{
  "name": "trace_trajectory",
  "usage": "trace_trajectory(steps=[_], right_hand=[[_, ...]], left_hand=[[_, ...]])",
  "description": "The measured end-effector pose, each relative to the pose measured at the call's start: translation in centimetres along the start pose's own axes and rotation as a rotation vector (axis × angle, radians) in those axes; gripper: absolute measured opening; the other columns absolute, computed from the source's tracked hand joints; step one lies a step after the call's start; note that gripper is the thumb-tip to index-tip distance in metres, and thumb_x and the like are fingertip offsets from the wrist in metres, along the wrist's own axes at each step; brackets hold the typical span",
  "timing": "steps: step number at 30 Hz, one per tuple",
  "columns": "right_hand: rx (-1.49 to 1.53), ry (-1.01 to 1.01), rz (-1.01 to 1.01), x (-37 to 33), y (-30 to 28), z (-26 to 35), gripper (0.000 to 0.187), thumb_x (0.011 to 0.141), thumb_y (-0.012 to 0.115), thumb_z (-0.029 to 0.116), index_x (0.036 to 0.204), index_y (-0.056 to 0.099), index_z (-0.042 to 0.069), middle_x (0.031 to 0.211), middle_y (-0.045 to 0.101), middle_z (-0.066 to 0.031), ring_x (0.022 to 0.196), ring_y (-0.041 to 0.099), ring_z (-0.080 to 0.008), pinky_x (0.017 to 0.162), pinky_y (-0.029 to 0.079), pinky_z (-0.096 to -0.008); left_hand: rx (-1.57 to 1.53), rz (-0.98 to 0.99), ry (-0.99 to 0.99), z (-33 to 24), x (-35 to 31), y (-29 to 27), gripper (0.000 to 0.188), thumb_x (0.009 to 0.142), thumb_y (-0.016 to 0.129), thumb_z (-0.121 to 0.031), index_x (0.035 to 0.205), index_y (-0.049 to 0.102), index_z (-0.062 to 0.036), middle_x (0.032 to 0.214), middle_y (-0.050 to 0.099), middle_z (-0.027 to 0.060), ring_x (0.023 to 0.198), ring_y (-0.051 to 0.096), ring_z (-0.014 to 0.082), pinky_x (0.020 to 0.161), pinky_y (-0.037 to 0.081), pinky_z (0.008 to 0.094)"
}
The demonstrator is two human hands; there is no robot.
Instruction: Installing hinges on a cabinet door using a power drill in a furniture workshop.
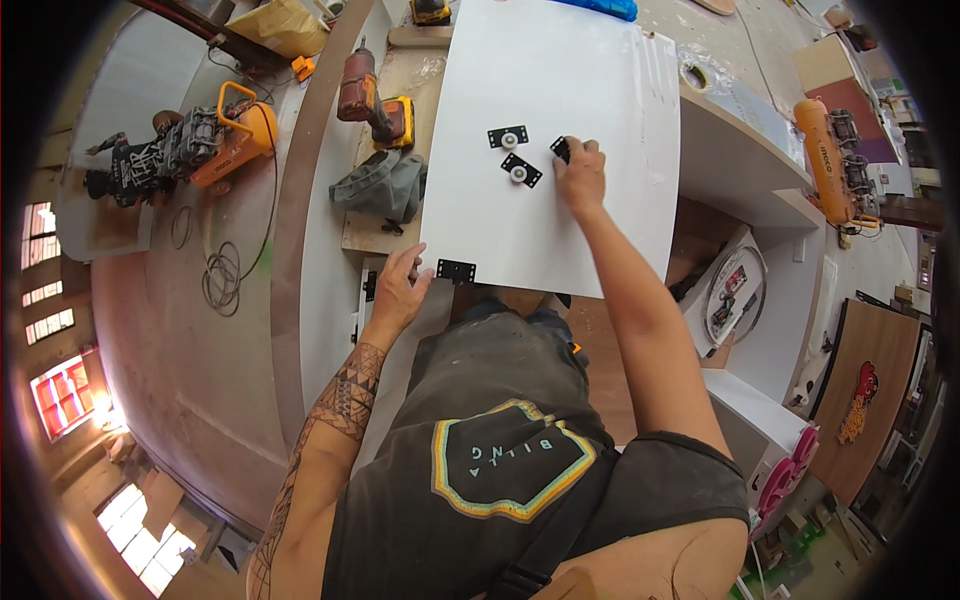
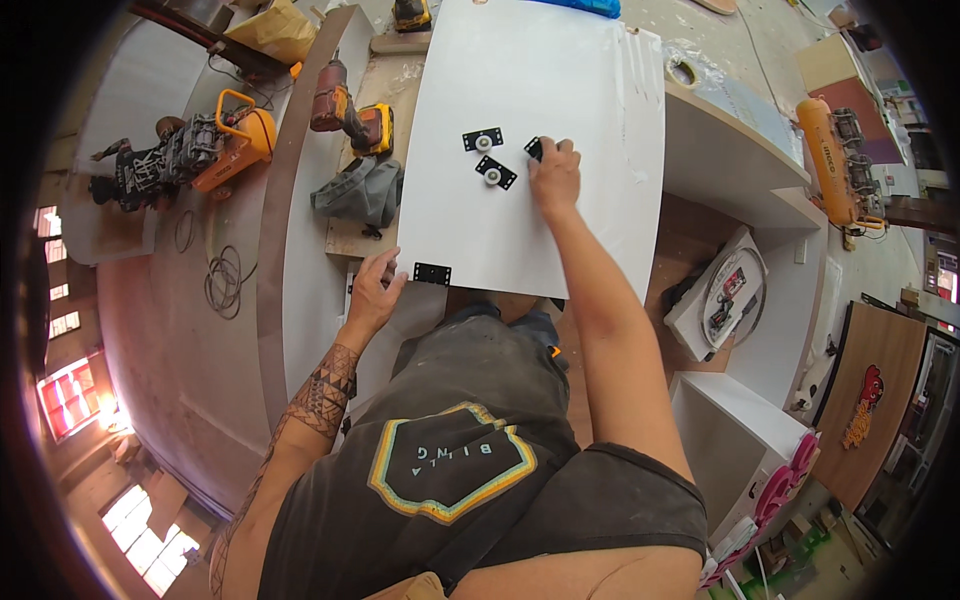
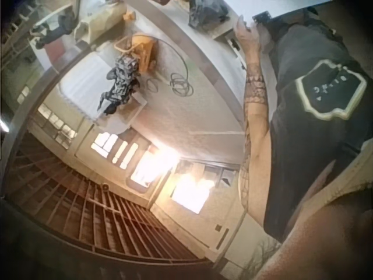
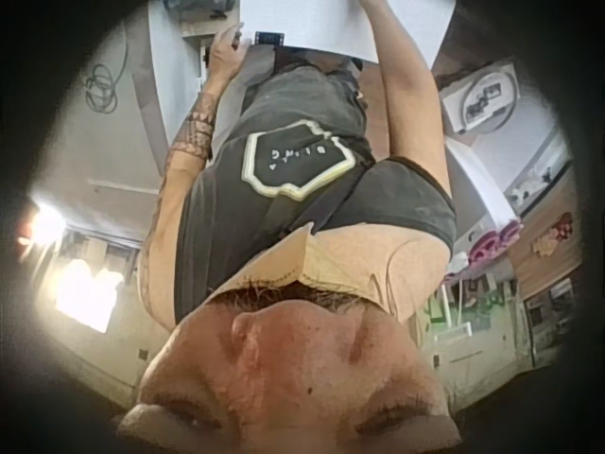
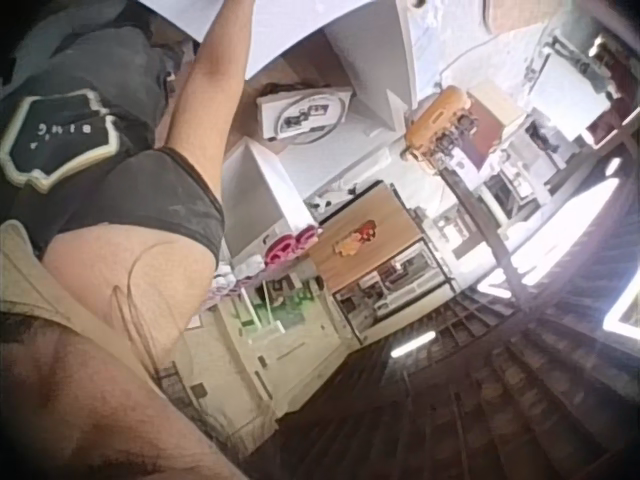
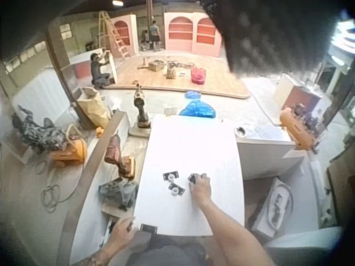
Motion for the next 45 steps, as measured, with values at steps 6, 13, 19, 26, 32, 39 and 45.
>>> trace_trajectory(steps=[6, 13, 19, 26, 32, 39, 45], right_hand=[[0.326, 0.128, -0.089, -1.6, -3.4, -4.3, 0.036, 0.092, 0.071, 0.013, 0.125, 0.066, 0.001, 0.117, 0.067, -0.0199, 0.103, 0.069, -0.0379, 0.090, 0.058, -0.0435], [1.233, 0.909, -0.283, -18.4, -9.8, -12.9, 0.024, 0.105, 0.064, 0.008, 0.125, 0.062, -0.005, 0.103, 0.071, -0.0098, 0.091, 0.073, -0.0197, 0.078, 0.066, -0.0333], [1.319, 1.090, -0.271, -25.9, -9.3, -15.6, 0.021, 0.103, 0.066, 0.006, 0.121, 0.061, -0.005, 0.101, 0.070, -0.0112, 0.085, 0.074, -0.0214, 0.075, 0.067, -0.0331], [1.309, 1.173, -0.308, -27.3, -8.6, -14.2, 0.015, 0.105, 0.063, 0.006, 0.117, 0.061, -0.002, 0.104, 0.071, -0.0122, 0.086, 0.074, -0.0204, 0.077, 0.066, -0.0327], [0.617, 0.432, -0.447, -26.9, -13.1, -10.9, 0.012, 0.096, 0.069, 0.001, 0.108, 0.068, -0.002, 0.103, 0.072, -0.0144, 0.087, 0.072, -0.0275, 0.078, 0.062, -0.0367], [0.399, 0.090, -0.247, -28.1, -13.5, -11.9, 0.022, 0.085, 0.075, 0.003, 0.107, 0.072, 0.005, 0.113, 0.065, -0.0141, 0.104, 0.065, -0.0350, 0.088, 0.055, -0.0444], [0.300, 0.268, -0.282, -28.7, -13.6, -16.3, 0.039, 0.082, 0.081, 0.007, 0.120, 0.070, 0.006, 0.113, 0.061, -0.0149, 0.102, 0.064, -0.0342, 0.088, 0.054, -0.0420]], left_hand=[[-0.054, -0.025, -0.025, 0.4, 0.4, 0.5, 0.045, 0.094, 0.072, -0.011, 0.138, 0.064, -0.0031, 0.108, 0.064, 0.0123, 0.084, 0.065, 0.0207, 0.080, 0.055, 0.0342], [-0.074, 0.086, 0.020, -3.6, 1.5, 2.3, 0.039, 0.096, 0.071, -0.011, 0.134, 0.067, -0.0042, 0.106, 0.066, 0.0123, 0.083, 0.067, 0.0218, 0.077, 0.056, 0.0332], [-0.067, 0.593, 0.357, -11.1, 4.9, 10.3, 0.039, 0.095, 0.073, -0.013, 0.133, 0.065, -0.0053, 0.110, 0.066, 0.0148, 0.092, 0.070, 0.0290, 0.082, 0.058, 0.0390], [0.019, 0.825, 0.538, -17.9, 5.2, 21.0, 0.048, 0.093, 0.075, -0.016, 0.138, 0.060, -0.0073, 0.113, 0.064, 0.0173, 0.104, 0.067, 0.0364, 0.091, 0.057, 0.0437], [-0.531, 0.920, -0.108, -21.0, 2.6, 25.7, 0.044, 0.102, 0.073, -0.027, 0.135, 0.062, -0.0001, 0.114, 0.071, 0.0141, 0.096, 0.072, 0.0211, 0.087, 0.059, 0.0342], [-0.469, 0.815, -0.256, -18.3, 3.5, 28.8, 0.033, 0.109, 0.061, -0.020, 0.128, 0.068, 0.0058, 0.106, 0.074, 0.0076, 0.094, 0.071, 0.0143, 0.085, 0.058, 0.0275], [-0.204, 0.520, 0.050, -18.5, 2.3, 28.8, 0.028, 0.100, 0.072, -0.019, 0.120, 0.073, 0.0006, 0.100, 0.078, 0.0143, 0.087, 0.076, 0.0227, 0.080, 0.060, 0.0336]])
Point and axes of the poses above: each hand's wrist, its own x-axis towards the middle knuckle, its own y-axis out of the palm, z = x × y, the point moved 1 cm from there along x, towards the middle knuckle
